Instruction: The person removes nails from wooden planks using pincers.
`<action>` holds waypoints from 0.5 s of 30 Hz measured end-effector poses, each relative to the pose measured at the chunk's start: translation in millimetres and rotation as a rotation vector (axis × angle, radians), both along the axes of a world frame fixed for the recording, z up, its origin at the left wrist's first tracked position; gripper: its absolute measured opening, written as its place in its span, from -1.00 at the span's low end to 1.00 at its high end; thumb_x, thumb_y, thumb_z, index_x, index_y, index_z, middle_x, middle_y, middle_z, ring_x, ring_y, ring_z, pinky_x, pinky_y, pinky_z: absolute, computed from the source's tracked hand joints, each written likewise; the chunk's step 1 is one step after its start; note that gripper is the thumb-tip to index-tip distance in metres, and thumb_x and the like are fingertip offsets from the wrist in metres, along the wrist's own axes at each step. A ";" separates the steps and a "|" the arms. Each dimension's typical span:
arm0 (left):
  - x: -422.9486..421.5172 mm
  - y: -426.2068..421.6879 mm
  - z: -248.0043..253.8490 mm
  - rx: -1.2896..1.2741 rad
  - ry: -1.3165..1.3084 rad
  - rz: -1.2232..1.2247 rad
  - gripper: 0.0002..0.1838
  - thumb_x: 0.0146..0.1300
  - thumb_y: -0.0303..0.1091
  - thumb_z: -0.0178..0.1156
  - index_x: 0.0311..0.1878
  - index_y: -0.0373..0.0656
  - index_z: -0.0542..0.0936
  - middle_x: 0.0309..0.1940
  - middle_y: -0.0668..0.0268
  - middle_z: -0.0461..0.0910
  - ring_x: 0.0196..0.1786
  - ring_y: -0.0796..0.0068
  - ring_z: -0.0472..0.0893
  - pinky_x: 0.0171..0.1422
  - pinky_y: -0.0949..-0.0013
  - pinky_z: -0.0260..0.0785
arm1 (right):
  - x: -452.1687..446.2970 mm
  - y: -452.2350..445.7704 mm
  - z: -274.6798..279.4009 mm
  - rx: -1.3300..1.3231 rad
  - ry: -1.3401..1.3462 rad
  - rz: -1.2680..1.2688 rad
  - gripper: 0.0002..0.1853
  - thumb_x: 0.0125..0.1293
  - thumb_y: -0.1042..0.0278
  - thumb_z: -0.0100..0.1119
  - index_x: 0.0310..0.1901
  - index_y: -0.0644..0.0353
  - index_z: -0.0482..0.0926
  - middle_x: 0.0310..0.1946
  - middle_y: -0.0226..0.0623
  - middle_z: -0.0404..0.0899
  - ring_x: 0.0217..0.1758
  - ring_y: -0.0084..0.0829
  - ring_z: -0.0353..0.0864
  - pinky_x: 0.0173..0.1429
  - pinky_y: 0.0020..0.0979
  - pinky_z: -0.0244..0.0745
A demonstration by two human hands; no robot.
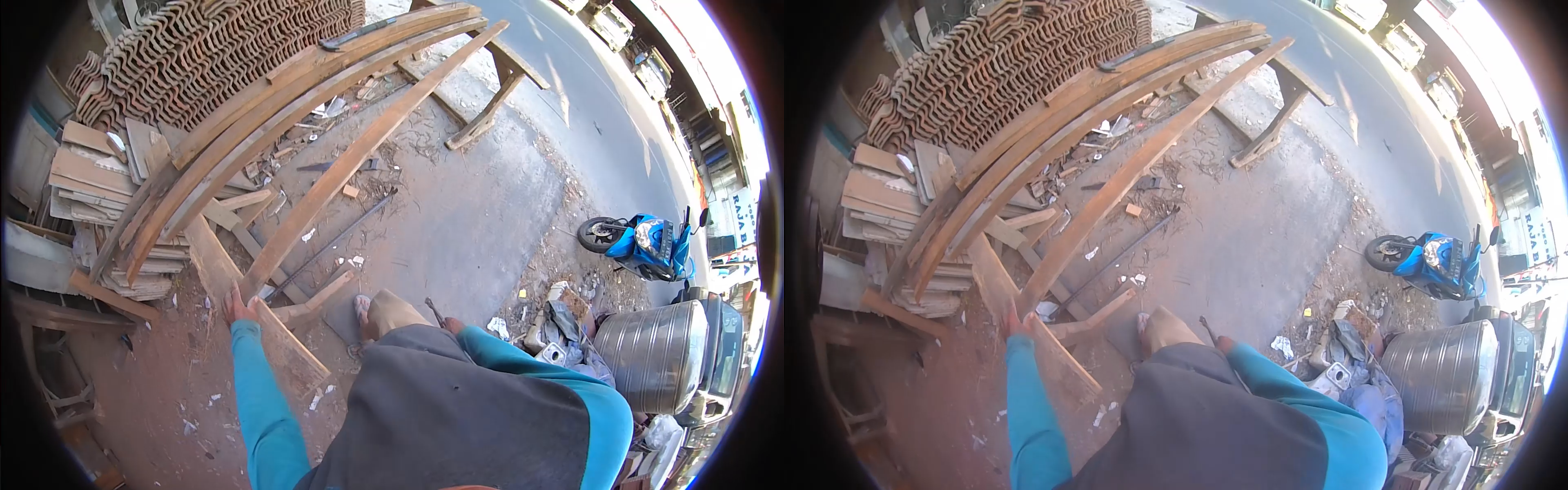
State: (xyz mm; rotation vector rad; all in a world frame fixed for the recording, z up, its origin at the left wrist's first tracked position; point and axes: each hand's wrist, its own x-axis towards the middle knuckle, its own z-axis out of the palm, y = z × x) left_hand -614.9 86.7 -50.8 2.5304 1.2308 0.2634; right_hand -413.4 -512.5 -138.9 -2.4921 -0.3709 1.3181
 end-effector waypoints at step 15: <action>-12.2 37.3 1.2 -0.377 0.173 0.011 0.00 0.05 -0.11 0.54 0.51 -0.25 0.26 0.44 -0.16 0.31 0.53 -0.18 0.22 0.61 -0.02 0.09 | 92.7 -106.5 -83.0 -0.046 0.102 -0.119 -0.45 0.19 -0.12 0.26 -0.20 0.35 0.70 -0.18 0.28 0.67 -0.04 0.17 0.69 0.00 0.01 0.55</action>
